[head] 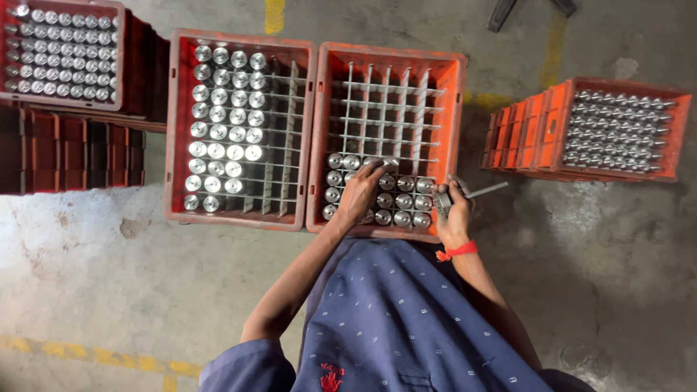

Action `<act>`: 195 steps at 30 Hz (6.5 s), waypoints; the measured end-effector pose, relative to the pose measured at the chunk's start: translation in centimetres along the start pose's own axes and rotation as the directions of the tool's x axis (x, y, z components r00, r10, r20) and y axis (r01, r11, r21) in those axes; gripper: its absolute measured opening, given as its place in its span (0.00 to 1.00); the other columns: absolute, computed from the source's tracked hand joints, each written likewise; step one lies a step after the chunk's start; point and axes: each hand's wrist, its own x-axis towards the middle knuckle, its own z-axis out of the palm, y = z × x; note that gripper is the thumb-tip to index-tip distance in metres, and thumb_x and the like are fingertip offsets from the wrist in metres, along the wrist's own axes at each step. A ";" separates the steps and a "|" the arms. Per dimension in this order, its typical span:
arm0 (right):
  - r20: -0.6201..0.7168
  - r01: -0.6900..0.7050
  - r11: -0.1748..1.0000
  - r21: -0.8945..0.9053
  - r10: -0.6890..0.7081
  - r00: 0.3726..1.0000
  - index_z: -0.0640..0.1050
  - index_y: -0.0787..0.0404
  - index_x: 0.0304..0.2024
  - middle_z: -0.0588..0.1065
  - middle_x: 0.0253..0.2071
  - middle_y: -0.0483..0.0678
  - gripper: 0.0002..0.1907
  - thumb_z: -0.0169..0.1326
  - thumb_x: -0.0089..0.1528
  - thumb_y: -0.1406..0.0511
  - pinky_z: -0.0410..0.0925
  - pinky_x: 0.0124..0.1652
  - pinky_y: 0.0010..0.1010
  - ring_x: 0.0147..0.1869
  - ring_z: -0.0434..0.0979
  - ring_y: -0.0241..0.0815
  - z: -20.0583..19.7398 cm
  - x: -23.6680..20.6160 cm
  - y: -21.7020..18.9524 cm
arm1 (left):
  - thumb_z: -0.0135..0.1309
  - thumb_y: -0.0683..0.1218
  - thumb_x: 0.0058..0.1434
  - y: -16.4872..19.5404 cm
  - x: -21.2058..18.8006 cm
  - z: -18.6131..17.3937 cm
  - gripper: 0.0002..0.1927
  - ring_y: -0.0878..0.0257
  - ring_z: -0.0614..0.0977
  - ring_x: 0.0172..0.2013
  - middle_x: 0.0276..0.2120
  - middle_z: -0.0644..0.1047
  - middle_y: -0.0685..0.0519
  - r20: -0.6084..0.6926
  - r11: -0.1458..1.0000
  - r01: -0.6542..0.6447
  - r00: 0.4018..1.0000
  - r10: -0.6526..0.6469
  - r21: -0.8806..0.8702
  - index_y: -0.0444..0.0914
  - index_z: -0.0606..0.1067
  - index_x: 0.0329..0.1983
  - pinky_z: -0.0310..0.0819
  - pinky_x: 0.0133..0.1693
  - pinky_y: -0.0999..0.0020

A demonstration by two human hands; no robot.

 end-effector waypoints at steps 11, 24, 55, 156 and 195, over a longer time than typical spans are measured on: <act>-0.054 -0.138 0.984 -0.116 0.132 0.990 0.76 0.61 0.47 0.75 0.35 0.45 0.05 0.48 0.71 0.70 0.74 0.46 0.34 0.40 0.77 0.39 0.4 -3.0 2.1 | 0.59 0.40 0.53 -11.2 -10.1 -14.7 0.29 0.30 0.68 0.58 0.56 0.70 0.31 -0.497 0.812 0.498 0.810 -0.310 0.304 0.37 0.73 0.61 0.60 0.58 0.38; 0.019 -0.174 0.970 -0.171 0.180 0.983 0.77 0.63 0.48 0.75 0.35 0.46 0.07 0.48 0.71 0.71 0.75 0.46 0.34 0.39 0.76 0.38 3.2 -3.8 5.4 | 0.70 0.49 0.50 -14.1 -13.2 -19.0 0.29 0.39 0.68 0.62 0.61 0.68 0.35 -0.452 0.703 0.616 0.772 -0.448 0.355 0.33 0.74 0.52 0.63 0.59 0.42; 0.337 -0.032 0.929 -0.368 0.166 0.927 0.75 0.65 0.46 0.73 0.28 0.47 0.06 0.49 0.70 0.68 0.71 0.44 0.31 0.39 0.76 0.40 8.0 -5.5 -1.2 | 0.65 0.54 0.51 6.4 -3.9 -0.2 0.23 0.57 0.84 0.37 0.35 0.83 0.46 0.589 0.691 0.493 0.799 -0.120 -0.529 0.35 0.80 0.45 0.77 0.41 0.61; -0.042 -0.071 0.985 -0.156 0.065 0.997 0.77 0.62 0.48 0.75 0.37 0.44 0.05 0.50 0.71 0.71 0.74 0.46 0.34 0.40 0.76 0.36 0.6 -3.0 2.2 | 0.68 0.49 0.52 -13.7 -7.4 -17.6 0.30 0.33 0.66 0.58 0.60 0.66 0.29 -0.474 0.802 0.446 0.848 -0.237 0.397 0.38 0.76 0.58 0.64 0.56 0.43; 0.048 -0.135 0.980 -0.147 0.144 0.988 0.76 0.64 0.45 0.75 0.31 0.47 0.04 0.51 0.69 0.70 0.72 0.44 0.32 0.37 0.77 0.39 6.1 -3.5 2.7 | 0.66 0.59 0.51 4.5 -4.6 -1.6 0.33 0.47 0.86 0.41 0.39 0.83 0.38 0.479 0.852 0.430 0.840 -0.256 -0.299 0.35 0.77 0.54 0.78 0.45 0.56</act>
